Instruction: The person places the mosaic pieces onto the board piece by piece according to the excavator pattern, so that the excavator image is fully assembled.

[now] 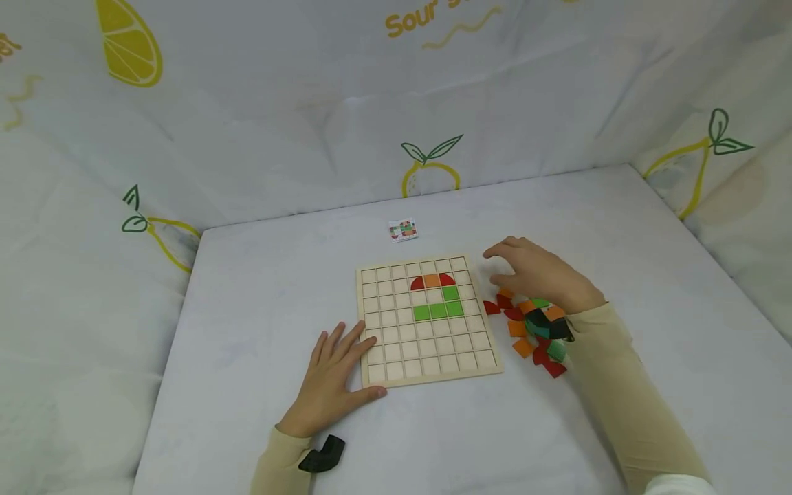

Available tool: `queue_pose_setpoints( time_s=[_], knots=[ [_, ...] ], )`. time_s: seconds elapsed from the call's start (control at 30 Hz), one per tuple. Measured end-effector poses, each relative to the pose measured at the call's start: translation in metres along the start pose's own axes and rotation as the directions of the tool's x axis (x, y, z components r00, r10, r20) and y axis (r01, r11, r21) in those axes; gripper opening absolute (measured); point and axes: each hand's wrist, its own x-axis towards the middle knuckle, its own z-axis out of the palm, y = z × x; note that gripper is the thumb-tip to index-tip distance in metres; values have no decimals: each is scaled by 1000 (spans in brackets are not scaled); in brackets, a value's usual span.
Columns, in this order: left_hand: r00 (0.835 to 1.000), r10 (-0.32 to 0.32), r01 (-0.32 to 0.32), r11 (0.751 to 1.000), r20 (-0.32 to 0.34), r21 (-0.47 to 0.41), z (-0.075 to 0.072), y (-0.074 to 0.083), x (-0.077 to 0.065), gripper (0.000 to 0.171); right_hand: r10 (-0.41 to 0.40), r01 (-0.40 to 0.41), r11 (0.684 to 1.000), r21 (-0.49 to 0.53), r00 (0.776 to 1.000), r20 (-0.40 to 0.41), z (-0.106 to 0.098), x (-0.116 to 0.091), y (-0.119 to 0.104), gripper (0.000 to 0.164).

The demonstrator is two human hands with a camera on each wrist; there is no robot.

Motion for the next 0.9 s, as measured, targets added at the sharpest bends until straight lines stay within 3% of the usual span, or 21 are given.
queue_pose_setpoints(
  time_s=[0.2,0.4,0.5,0.77,0.9],
  knots=[
    [1000,-2,2,1000,-2,7,1,0,0,86,136,-133,990,-42,989,59,-14,-12,40,70],
    [1000,-4,4,1000,-4,8,1,-1,0,86,212,-204,977,-66,968,136,-13,-15,66,84],
    [1000,1,-1,1000,-7,16,2,-2,0,86,225,-219,974,-67,967,115,-9,-10,70,84],
    [1000,-3,4,1000,-3,11,2,-2,0,86,273,-274,961,-31,961,-37,6,12,72,84],
    [1000,-6,6,1000,2,10,3,-2,-1,87,291,-290,957,30,956,-38,13,17,68,84]
  ],
)
